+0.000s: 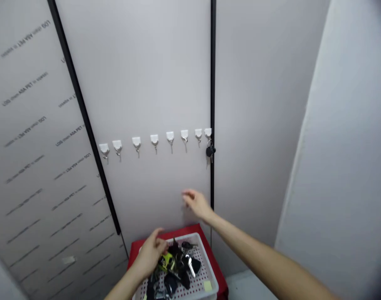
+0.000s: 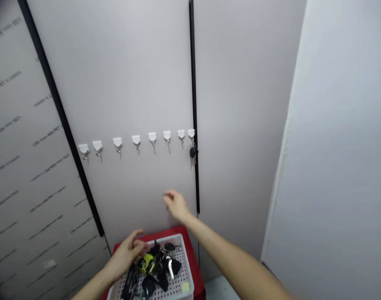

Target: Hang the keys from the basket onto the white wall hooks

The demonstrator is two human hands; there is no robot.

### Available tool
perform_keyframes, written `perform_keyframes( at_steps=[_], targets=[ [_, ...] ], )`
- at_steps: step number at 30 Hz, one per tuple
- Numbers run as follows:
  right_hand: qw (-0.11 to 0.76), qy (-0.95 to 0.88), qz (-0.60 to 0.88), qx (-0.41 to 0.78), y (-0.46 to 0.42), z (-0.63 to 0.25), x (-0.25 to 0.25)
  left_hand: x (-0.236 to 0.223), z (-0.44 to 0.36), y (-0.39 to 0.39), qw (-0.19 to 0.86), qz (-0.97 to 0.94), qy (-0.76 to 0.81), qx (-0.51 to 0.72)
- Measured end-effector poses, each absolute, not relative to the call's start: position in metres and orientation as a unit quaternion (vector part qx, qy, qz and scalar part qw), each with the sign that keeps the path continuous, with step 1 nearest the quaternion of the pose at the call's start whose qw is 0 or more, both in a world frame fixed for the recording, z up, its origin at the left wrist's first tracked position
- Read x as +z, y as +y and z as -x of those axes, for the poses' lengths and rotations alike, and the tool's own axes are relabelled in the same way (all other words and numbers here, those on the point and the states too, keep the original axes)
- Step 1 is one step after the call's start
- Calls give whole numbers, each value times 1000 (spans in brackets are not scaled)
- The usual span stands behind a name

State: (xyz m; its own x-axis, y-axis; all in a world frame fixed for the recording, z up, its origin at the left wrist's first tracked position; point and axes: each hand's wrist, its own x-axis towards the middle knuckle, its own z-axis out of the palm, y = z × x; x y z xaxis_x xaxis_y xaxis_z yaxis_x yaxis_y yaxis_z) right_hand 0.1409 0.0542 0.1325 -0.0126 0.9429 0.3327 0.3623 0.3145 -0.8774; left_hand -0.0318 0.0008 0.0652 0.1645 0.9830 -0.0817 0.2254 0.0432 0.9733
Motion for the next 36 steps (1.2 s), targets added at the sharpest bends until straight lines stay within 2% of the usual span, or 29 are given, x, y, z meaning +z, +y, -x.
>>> perform_keyframes(
  at_steps=[2, 4, 6, 10, 16, 20, 23, 25, 27, 31, 36],
  targets=[
    [613, -565, 525, 170, 66, -169, 175, 49, 37, 1, 492, -575, 534, 377],
    [672, -482, 561, 25, 77, -194, 214, 30, 39, 2, 505, -557, 541, 377],
    [636, -466, 614, -34, 86, -210, 237, 8, 38, 2, 518, -539, 544, 381],
    [539, -512, 667, -47, 95, -218, 244, -26, 35, -1, 492, -554, 539, 400],
    [595, -520, 602, -114, 94, -228, 281, -25, 37, -12, 453, -575, 552, 399],
    [567, -603, 546, -128, 87, -218, 302, -13, 37, -19, 446, -569, 555, 411],
    [452, -723, 522, -6, 68, -190, 261, -11, 38, -20, 475, -544, 544, 427],
    [331, -782, 514, 120, 49, -170, 207, -12, 39, -19, 491, -522, 537, 445],
    [251, -807, 495, 201, 29, -153, 144, -15, 40, -18, 501, -504, 537, 454],
    [253, -756, 527, 294, 9, -135, 56, -14, 39, -19, 512, -484, 545, 455],
    [344, -707, 519, 335, 6, -125, 37, -2, 36, -23, 529, -446, 549, 469]
  ],
)
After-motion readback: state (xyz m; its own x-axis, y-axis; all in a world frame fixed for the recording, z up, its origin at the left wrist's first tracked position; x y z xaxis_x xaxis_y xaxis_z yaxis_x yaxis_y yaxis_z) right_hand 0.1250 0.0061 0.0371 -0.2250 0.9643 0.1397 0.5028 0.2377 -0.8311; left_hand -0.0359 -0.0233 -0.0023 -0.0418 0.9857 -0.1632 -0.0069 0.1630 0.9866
